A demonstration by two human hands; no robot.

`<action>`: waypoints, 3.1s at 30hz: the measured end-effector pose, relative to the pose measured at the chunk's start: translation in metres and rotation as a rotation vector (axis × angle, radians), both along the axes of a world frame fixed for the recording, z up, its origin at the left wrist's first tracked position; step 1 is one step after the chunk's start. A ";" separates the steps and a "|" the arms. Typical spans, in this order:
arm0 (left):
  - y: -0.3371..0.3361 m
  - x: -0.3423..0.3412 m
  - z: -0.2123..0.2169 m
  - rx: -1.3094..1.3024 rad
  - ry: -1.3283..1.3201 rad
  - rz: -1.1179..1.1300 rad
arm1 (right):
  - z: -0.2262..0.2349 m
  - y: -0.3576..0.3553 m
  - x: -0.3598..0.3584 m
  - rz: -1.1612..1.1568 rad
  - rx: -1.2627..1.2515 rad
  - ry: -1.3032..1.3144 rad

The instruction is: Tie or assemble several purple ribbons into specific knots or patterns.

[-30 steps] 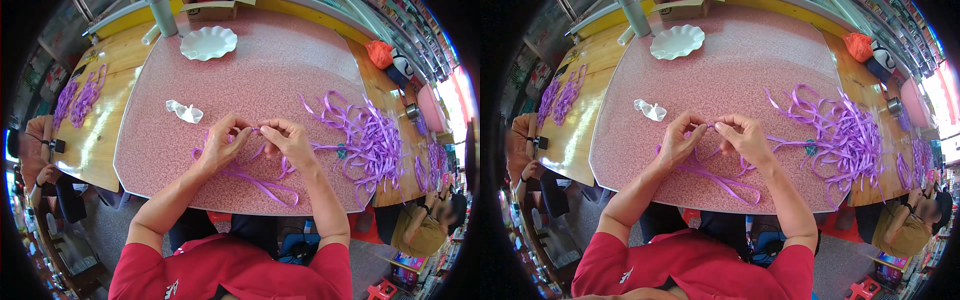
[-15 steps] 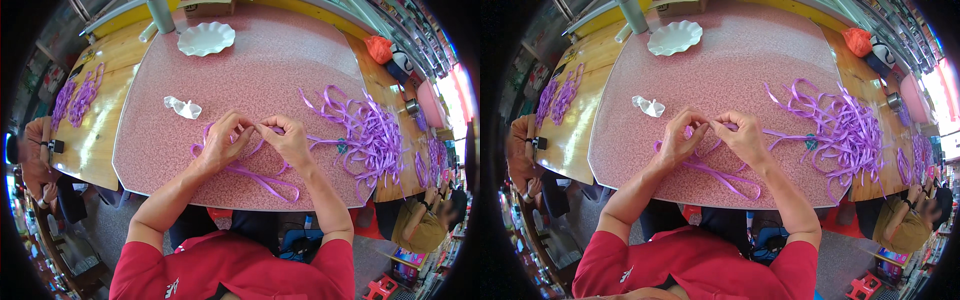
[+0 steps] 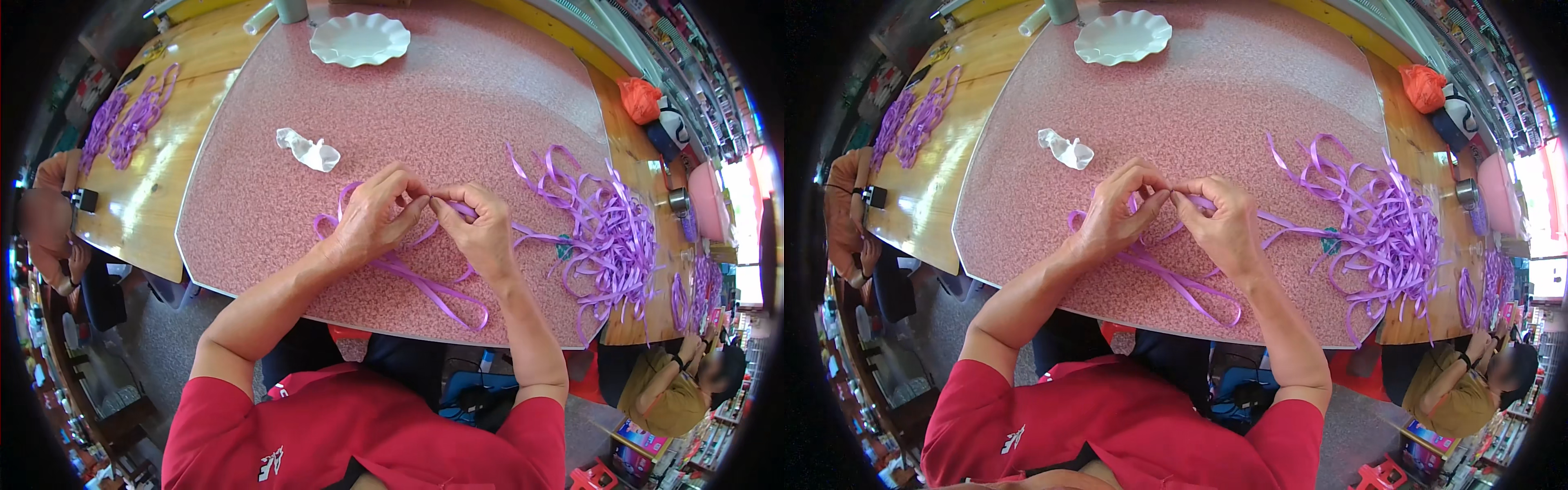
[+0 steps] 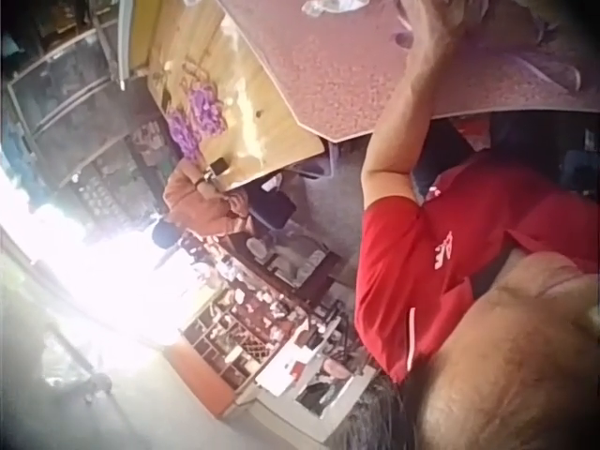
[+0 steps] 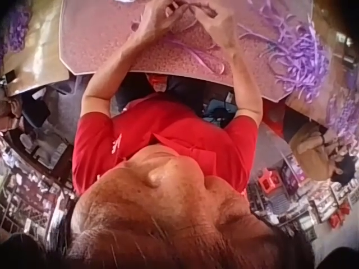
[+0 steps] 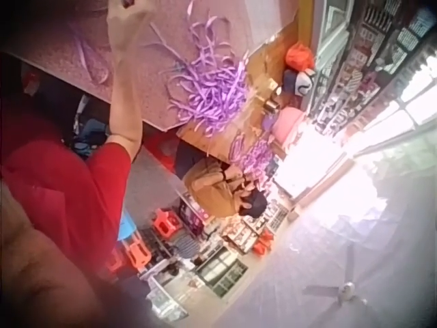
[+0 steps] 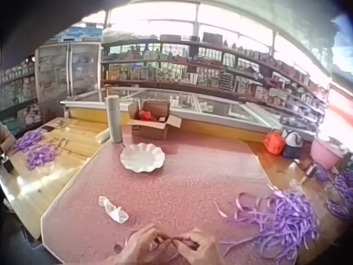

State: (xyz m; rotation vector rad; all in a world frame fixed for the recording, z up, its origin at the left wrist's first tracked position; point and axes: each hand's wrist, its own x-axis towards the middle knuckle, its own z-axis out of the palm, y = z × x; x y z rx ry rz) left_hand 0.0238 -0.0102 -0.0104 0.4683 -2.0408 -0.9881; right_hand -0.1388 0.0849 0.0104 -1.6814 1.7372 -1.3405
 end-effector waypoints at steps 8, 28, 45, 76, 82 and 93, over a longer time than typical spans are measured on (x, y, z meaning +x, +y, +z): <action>-0.003 0.006 -0.002 0.053 -0.114 -0.015 | 0.004 0.001 0.000 -0.019 0.192 -0.256; -0.004 0.024 0.031 -0.563 -0.346 -0.106 | 0.000 0.007 -0.006 0.101 0.196 -0.167; 0.011 0.070 0.049 0.491 -0.401 -0.326 | 0.005 0.013 0.010 0.351 -0.304 0.223; 0.013 0.115 0.047 -0.123 -0.422 0.208 | -0.012 0.133 -0.171 -0.307 0.116 0.714; 0.025 0.094 0.052 -0.196 -0.356 0.157 | 0.010 0.123 -0.157 -0.357 -0.027 0.848; 0.079 0.000 0.082 -0.678 -0.103 -0.149 | 0.076 0.107 -0.001 0.094 0.120 -0.259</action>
